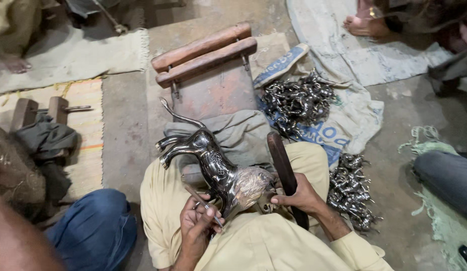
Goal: The person sits on the floor and uses a hammer and chisel to shape a silver-colored metal object resembling an animal. They repeatedly strike the chisel against the object's surface to refine its contours.
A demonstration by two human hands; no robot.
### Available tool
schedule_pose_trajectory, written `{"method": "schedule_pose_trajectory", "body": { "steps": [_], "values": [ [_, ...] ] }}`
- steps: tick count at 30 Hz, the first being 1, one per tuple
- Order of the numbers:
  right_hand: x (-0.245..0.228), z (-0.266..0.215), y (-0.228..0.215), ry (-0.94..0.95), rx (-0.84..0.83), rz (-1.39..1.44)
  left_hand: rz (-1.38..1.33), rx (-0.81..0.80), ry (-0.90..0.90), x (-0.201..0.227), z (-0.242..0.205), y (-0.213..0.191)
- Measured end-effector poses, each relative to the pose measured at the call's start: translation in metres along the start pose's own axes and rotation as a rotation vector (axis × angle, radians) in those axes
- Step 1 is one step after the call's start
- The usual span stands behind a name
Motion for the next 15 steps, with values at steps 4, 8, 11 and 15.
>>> {"method": "schedule_pose_trajectory", "body": {
  "steps": [4,8,11,15],
  "values": [
    [0.007,-0.017,-0.01,-0.041,0.028,-0.042,0.079,-0.156,-0.028,-0.003,0.003,0.018],
    [0.012,-0.025,-0.008,-0.014,0.068,0.049,0.08,-0.153,-0.065,-0.012,0.014,0.019],
    [0.015,-0.026,-0.005,-0.103,0.085,-0.022,0.123,-0.088,-0.022,-0.025,0.021,0.01],
    [0.023,-0.031,0.005,0.092,0.181,-0.226,0.171,-0.012,0.001,-0.039,0.025,0.002]
  ]
}}
Point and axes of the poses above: each hand's wrist, its own z-axis towards the middle knuckle, its own y-axis out of the palm, x = y × z, the point moved 2 cm from there along z, towards the middle knuckle, and after that the axes turned 3 degrees about -x, right-handed, at the moved point
